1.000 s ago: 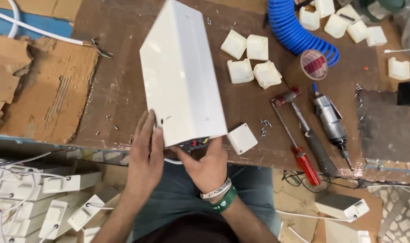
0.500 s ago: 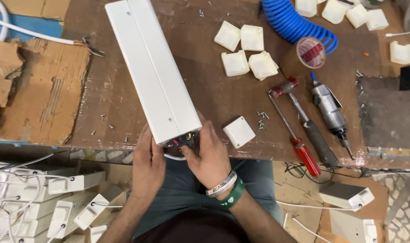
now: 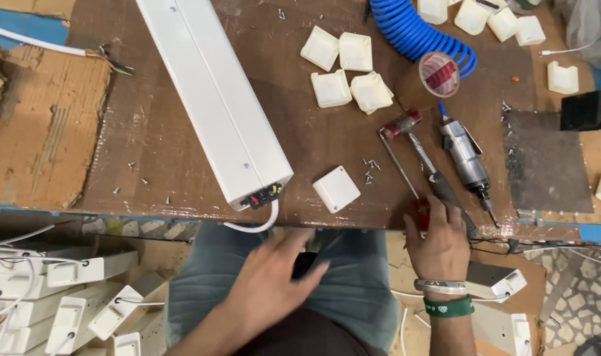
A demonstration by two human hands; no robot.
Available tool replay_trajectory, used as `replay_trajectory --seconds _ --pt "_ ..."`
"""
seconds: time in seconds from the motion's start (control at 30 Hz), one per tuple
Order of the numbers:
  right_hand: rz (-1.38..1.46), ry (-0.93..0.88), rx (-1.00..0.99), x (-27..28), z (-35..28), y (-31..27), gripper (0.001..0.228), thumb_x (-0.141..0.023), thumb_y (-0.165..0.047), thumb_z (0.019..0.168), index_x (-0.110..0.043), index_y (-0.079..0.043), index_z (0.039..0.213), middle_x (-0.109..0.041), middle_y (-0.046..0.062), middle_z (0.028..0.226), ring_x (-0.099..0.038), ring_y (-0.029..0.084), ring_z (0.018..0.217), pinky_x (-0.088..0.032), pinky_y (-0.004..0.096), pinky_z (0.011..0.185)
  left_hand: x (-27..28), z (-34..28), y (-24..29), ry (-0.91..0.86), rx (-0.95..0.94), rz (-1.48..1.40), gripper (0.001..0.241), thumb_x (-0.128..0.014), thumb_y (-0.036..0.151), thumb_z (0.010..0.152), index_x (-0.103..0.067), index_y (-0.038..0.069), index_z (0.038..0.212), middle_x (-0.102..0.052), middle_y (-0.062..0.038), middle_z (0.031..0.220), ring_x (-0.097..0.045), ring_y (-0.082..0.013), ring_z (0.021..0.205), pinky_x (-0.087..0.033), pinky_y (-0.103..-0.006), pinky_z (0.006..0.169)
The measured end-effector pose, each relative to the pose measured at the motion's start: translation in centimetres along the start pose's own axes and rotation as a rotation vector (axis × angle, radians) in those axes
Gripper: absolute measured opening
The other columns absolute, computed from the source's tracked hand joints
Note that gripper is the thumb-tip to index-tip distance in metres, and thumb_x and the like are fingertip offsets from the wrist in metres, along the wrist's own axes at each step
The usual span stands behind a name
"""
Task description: The person holds a white metal electrical enclosure on a workbench and uses a screwdriver to drive screws and fasten a small white end cap to its open end. They pick up screws from the bench, align the cap over the wiring opening, and tighten multiple screws, working on one unit among many similar enclosures.
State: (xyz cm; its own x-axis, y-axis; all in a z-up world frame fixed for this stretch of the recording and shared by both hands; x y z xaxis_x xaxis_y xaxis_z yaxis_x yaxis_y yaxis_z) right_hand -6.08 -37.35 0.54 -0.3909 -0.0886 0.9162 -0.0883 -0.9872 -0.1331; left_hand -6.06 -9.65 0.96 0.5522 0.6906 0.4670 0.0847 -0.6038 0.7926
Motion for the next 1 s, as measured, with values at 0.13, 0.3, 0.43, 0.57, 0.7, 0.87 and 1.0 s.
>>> replay_trajectory --seconds 0.13,0.3,0.43,0.57,0.7,0.87,1.0 --pt "0.033 -0.073 -0.086 -0.8 -1.6 2.1 0.045 -0.074 -0.017 0.088 -0.065 -0.005 0.130 -0.066 0.022 0.117 -0.065 0.044 0.099 -0.055 0.050 0.082 -2.0 6.9 0.6 0.533 -0.494 0.246 0.076 -0.081 0.035 0.082 -0.050 -0.008 0.136 -0.053 -0.027 0.138 -0.053 -0.0473 0.125 -0.045 -0.0511 0.105" --pt "0.188 -0.063 -0.111 -0.5 -2.4 3.3 0.038 -0.071 -0.016 0.091 -0.065 -0.004 0.126 -0.066 0.024 0.113 -0.064 0.045 0.098 -0.054 0.050 0.081 -2.5 10.2 1.5 0.516 -0.437 0.371 0.076 -0.084 0.033 0.074 -0.049 -0.009 0.127 -0.052 -0.028 0.136 -0.052 -0.0465 0.127 -0.040 -0.0521 0.107" --pt "0.312 -0.115 -0.093 1.0 -3.3 3.8 0.032 -0.071 -0.013 0.093 -0.064 -0.003 0.123 -0.066 0.022 0.102 -0.064 0.042 0.093 -0.052 0.048 0.080 -2.0 9.5 1.8 0.494 -0.346 0.140 0.064 -0.082 0.022 0.074 -0.053 0.001 0.127 -0.061 -0.022 0.126 -0.057 -0.0406 0.123 -0.044 -0.0479 0.107" --pt "0.467 -0.266 -0.262 3.9 -3.4 2.1 0.035 -0.070 -0.016 0.092 -0.063 -0.005 0.124 -0.068 0.015 0.098 -0.070 0.028 0.082 -0.053 0.036 0.073 -1.1 9.0 2.1 0.391 -0.154 -0.241 0.065 -0.077 0.019 0.074 -0.053 0.006 0.133 -0.065 -0.016 0.122 -0.063 -0.0337 0.119 -0.050 -0.0426 0.102" --pt "0.491 -0.357 -0.362 4.8 -3.8 1.5 0.038 -0.071 -0.018 0.091 -0.065 -0.007 0.127 -0.070 0.012 0.093 -0.065 0.022 0.077 -0.052 0.032 0.070 -1.6 9.9 1.7 0.458 -0.255 -0.025 0.067 -0.080 0.019 0.073 -0.052 0.001 0.131 -0.059 -0.018 0.129 -0.057 -0.0369 0.123 -0.047 -0.0449 0.106" --pt "0.599 -0.367 -0.317 4.5 -5.1 2.5 0.038 -0.071 -0.016 0.090 -0.066 -0.007 0.126 -0.073 0.009 0.101 -0.067 0.014 0.090 -0.053 0.029 0.080 -1.3 9.7 2.3 0.547 -0.362 0.256 0.072 -0.084 0.026 0.076 -0.052 -0.006 0.132 -0.052 -0.022 0.136 -0.050 -0.0410 0.126 -0.044 -0.0486 0.108" --pt "0.641 -0.425 -0.315 4.4 -6.6 3.8 0.038 -0.071 -0.016 0.089 -0.065 -0.007 0.126 -0.075 0.008 0.101 -0.070 0.012 0.092 -0.054 0.027 0.082 -0.6 9.5 3.6 0.545 -0.298 -0.153 0.062 -0.075 0.027 0.084 -0.056 -0.002 0.135 -0.065 -0.016 0.126 -0.065 -0.0320 0.107 -0.054 -0.0413 0.091"
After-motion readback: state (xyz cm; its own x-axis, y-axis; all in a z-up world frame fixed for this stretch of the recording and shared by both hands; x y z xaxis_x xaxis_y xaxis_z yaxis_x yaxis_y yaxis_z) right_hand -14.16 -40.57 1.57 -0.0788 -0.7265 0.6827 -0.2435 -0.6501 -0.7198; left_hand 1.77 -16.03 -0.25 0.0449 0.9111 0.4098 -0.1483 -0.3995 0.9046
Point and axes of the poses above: each hand's wrist, its own z-axis towards the middle knuckle, its own x-axis out of the back of the hand, y = z × x, the point moved 1 cm from there along z, towards the middle knuckle
